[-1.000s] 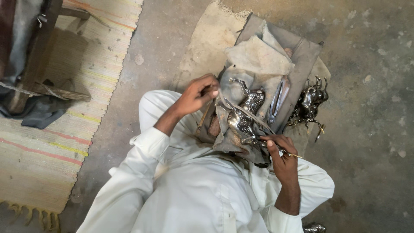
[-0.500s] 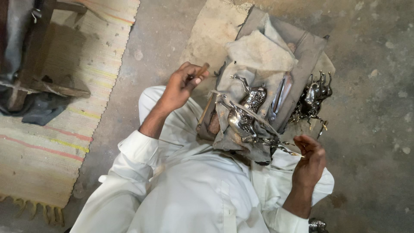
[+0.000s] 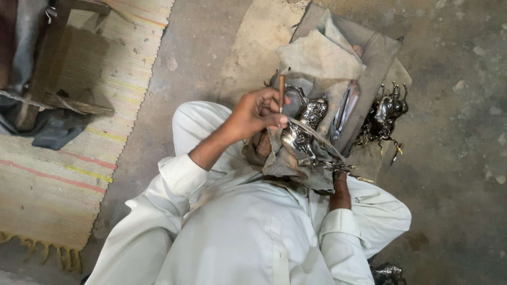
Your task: The person sits cross-legged on the floor with a metal animal figurine held against a cloth-covered board on their lap. They hold a small wooden stick against the figurine's surface and strike it with a wooden mallet, repositioning the figurine and the stick repeatedly to work different areas of the silvered metal figure.
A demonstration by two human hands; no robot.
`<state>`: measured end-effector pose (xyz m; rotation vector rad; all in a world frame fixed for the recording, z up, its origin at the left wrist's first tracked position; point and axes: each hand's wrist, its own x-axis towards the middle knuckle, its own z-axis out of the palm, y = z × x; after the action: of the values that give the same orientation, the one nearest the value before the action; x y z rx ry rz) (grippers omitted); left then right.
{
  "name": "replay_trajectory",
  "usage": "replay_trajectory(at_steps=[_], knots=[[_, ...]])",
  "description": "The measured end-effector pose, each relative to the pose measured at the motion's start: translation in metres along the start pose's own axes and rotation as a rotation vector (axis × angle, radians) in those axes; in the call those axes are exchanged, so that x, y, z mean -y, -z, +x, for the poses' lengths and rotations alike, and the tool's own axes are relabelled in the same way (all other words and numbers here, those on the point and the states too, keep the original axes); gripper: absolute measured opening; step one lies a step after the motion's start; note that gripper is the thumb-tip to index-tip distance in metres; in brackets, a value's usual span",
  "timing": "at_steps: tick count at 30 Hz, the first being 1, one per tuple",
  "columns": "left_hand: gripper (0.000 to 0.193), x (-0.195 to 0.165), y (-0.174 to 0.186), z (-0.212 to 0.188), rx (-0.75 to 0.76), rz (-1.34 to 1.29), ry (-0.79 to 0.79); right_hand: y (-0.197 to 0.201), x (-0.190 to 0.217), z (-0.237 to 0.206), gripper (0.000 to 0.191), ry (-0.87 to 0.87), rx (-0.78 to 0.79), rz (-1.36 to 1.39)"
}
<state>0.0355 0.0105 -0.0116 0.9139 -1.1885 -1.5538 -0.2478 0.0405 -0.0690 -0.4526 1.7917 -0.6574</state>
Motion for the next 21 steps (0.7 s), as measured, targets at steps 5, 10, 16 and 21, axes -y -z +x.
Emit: replay_trajectory(at_steps=[5, 10, 16, 21], knots=[[0.026, 0.004, -0.029, -0.008, -0.108, 0.209, -0.16, 0.032, 0.014, 0.012, 0.046, 0.078, 0.259, 0.535], [0.024, 0.013, -0.051, -0.017, -0.212, 0.294, -0.251, 0.089, 0.013, 0.018, 0.053, 0.35, 0.484, 0.831], [0.028, 0.024, -0.065, -0.021, -0.352, 0.336, -0.336, 0.15, 0.035, 0.017, 0.037, 0.518, 0.442, 0.467], [0.03, 0.028, -0.065, -0.023, -0.359, 0.41, -0.324, 0.173, 0.083, -0.003, 0.031, 0.712, 0.44, 0.072]])
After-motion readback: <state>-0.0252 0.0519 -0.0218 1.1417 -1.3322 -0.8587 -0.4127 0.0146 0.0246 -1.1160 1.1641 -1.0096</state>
